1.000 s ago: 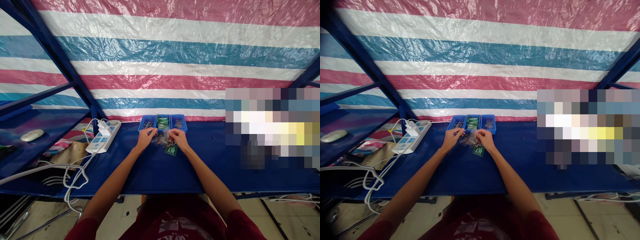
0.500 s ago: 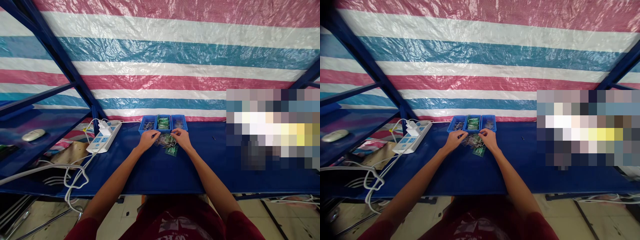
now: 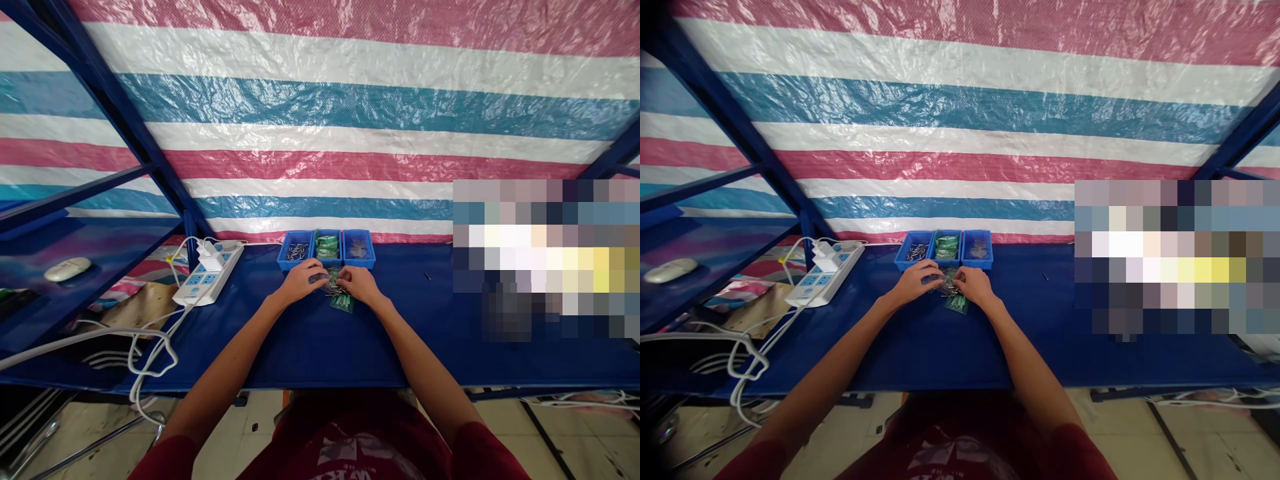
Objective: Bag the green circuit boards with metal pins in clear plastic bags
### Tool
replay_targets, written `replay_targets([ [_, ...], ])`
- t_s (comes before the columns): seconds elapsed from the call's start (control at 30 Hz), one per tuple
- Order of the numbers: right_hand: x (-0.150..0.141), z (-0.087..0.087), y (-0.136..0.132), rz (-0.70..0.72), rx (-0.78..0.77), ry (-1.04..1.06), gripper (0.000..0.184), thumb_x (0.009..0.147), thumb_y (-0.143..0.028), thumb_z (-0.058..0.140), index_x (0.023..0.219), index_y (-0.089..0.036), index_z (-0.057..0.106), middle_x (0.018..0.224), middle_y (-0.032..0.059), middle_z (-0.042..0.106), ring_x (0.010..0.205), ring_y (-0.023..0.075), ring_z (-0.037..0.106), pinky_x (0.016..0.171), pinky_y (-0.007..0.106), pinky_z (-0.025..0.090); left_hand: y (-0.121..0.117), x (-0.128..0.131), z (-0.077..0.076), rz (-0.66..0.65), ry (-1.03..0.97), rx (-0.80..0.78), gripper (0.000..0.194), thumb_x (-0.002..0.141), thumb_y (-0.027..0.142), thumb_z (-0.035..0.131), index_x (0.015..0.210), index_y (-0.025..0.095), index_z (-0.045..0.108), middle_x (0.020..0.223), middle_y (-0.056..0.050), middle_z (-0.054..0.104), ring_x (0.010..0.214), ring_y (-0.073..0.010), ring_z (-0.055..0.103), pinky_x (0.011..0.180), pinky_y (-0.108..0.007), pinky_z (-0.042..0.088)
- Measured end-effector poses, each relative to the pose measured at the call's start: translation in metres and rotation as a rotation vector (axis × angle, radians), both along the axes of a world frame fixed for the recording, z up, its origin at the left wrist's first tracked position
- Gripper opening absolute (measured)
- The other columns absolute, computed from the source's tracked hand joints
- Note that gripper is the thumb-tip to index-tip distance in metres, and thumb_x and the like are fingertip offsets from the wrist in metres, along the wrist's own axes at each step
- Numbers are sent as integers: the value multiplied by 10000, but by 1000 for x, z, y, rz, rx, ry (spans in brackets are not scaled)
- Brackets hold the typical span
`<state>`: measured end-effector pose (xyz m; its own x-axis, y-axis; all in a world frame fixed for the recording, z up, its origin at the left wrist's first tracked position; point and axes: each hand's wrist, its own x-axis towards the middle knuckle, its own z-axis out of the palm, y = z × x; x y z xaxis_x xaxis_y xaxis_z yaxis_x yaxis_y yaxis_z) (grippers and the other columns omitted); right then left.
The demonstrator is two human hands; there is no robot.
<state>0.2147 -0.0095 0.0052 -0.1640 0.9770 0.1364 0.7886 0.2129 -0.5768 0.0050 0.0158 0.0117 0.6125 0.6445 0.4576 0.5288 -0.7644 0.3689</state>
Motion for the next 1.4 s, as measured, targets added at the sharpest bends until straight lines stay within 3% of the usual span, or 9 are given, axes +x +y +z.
replay_targets([
  [0.37,10,6,2,126,-99,62,53,718,-242,702,728,-191,702,669,-6,663,627,134,583,589,229,371,-3,3,0,-52,18,-36,256,889,395,544,909,204,713,941,-79,641,895,-199,609,825,-306,475],
  [0.57,12,6,2,189,-127,45,88,659,-204,744,744,-203,720,646,-27,636,601,117,557,560,212,336,-2,3,-2,-117,73,-81,275,851,455,591,879,204,700,922,-64,630,886,-195,599,810,-290,460],
  [0.93,9,5,2,210,-64,-38,26,714,-208,726,730,-200,707,672,-18,629,617,115,530,556,213,294,-2,3,-7,-162,203,-76,281,835,475,610,837,201,673,944,-53,611,923,-205,582,851,-294,436],
  [1.17,6,5,2,198,7,90,29,741,-184,698,724,-173,678,620,-26,588,575,99,486,562,210,300,0,2,-5,-53,136,-3,288,882,450,558,871,185,673,871,-54,631,840,-188,590,746,-270,442],
  [1.4,-2,-4,3,162,153,244,81,776,-232,665,736,-171,630,569,-39,518,538,107,451,541,220,302,-1,-1,1,-54,51,72,324,948,396,464,848,170,674,859,-63,648,823,-173,596,761,-275,454],
])
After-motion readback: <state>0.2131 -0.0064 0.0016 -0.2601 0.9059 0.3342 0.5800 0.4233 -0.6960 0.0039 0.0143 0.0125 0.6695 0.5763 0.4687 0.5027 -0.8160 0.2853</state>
